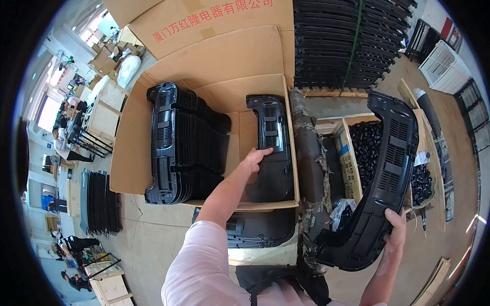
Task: Assembling plastic housing components by inserting and tightening screws with a power tool.
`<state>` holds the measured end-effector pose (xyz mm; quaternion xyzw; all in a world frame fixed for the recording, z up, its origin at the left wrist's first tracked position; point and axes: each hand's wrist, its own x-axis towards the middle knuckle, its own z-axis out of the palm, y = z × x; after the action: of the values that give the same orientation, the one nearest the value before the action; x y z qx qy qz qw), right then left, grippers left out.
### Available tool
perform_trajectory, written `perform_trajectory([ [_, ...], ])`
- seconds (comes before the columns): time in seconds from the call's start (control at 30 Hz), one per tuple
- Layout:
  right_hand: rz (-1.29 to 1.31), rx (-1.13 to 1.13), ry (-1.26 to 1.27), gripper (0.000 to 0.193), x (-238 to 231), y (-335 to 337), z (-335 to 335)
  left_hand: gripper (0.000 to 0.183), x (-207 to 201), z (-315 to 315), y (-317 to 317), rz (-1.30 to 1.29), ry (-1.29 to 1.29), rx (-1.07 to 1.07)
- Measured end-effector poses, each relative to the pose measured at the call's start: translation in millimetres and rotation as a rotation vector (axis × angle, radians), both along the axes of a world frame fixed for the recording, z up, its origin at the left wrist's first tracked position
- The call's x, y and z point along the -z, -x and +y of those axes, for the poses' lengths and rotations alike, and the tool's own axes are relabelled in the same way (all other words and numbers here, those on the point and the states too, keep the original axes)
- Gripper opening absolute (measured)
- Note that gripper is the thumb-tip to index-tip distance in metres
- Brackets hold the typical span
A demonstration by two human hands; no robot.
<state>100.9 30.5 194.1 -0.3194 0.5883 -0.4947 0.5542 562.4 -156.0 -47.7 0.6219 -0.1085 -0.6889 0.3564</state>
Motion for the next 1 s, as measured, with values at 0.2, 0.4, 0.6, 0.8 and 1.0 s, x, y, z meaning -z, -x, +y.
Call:
perform_trajectory([
  [0.2,-0.021,-0.008,-0.027,0.062,6.4,-3.3,-4.0,0.051,21.5,-1.9,4.7,0.072,0.098,0.058],
  [0.4,-0.083,0.009,-0.023,0.063,16.7,-6.6,-8.8,0.034,2.0,2.0,-12.8,0.044,0.180,-0.064],
  [0.6,-0.080,-0.008,-0.014,0.064,11.3,-0.7,-6.8,0.038,-39.3,5.9,-80.3,-0.104,0.251,-0.088],
  [0.8,-0.065,0.051,-0.025,0.063,15.0,6.8,-5.6,0.057,-35.4,9.1,-116.4,-1.051,0.000,0.083],
  [1.0,-0.007,0.071,-0.050,0.066,30.4,26.7,-3.6,0.061,38.3,10.5,-94.4,-1.031,-0.159,0.212],
])
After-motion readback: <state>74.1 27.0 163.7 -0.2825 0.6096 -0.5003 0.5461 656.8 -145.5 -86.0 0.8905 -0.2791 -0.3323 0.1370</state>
